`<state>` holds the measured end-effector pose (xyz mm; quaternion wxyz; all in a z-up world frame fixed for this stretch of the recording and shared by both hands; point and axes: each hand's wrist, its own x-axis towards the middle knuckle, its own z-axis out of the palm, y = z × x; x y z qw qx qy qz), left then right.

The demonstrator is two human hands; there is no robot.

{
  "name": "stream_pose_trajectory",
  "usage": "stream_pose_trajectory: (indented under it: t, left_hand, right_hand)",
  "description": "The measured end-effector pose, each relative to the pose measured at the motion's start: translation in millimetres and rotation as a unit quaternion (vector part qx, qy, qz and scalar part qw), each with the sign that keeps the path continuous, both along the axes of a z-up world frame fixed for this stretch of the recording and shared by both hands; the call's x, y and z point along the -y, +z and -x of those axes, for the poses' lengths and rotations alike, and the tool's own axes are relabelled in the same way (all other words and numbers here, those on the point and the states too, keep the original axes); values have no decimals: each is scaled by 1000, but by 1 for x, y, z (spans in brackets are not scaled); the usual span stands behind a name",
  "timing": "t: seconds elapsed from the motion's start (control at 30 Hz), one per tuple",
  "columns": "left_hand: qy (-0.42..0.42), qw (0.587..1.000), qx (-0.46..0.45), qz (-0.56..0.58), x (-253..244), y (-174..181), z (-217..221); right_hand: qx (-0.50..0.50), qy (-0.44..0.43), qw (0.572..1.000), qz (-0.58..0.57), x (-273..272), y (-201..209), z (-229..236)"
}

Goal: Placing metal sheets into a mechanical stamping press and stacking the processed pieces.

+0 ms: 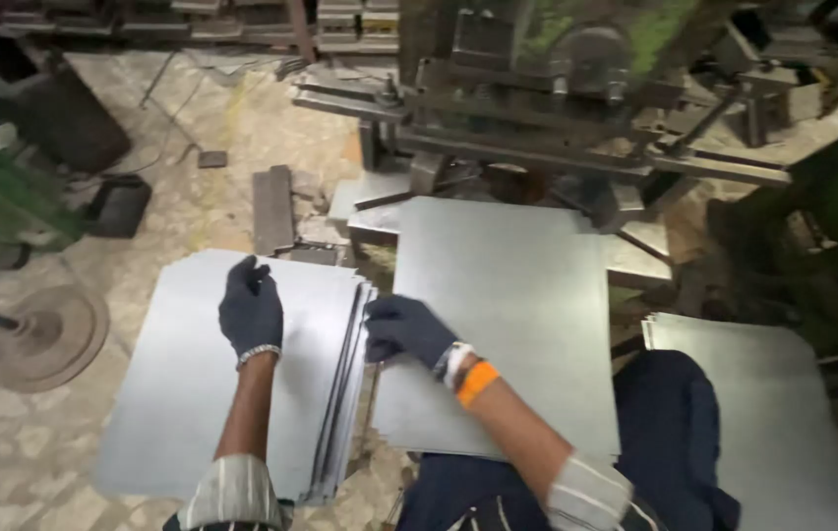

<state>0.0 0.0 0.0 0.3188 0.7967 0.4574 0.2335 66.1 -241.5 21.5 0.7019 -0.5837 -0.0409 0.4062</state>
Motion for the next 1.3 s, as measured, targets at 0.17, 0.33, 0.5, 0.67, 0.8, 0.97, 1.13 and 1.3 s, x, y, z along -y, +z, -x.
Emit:
stream_pose_trajectory:
  t: [0.17, 0.33, 0.5, 0.67, 0.8, 0.97, 1.13, 1.3]
  left_hand:
    - [40, 976, -51, -208, -81, -11, 35]
    - [1, 902, -124, -413, -88, -70, 74]
    - [-109, 870, -375, -300, 26, -44, 94]
    - [-150, 897, -223, -350, 30, -61, 91]
    - [-171, 898, -200, -353, 34, -57, 96]
    - [-184, 919, -183, -298, 15, -59, 83]
    - [-177, 963, -179, 98, -13, -1, 74]
    - [-93, 952, -212, 200, -58, 3, 89]
  right_hand:
    - [-156, -85, 983, -37, -88, -48, 12]
    - [-213, -139, 961, 109, -107, -157, -8]
    - [370, 283, 776, 426, -86, -112, 42]
    - [33, 79, 954, 289, -104, -181, 49]
    - [-11, -4, 943, 333, -102, -155, 70]
    - [318, 170, 819, 446, -97, -205, 51]
    - [141, 31, 939, 312, -84, -79, 24]
    - [82, -146, 965, 204, 14, 55, -4]
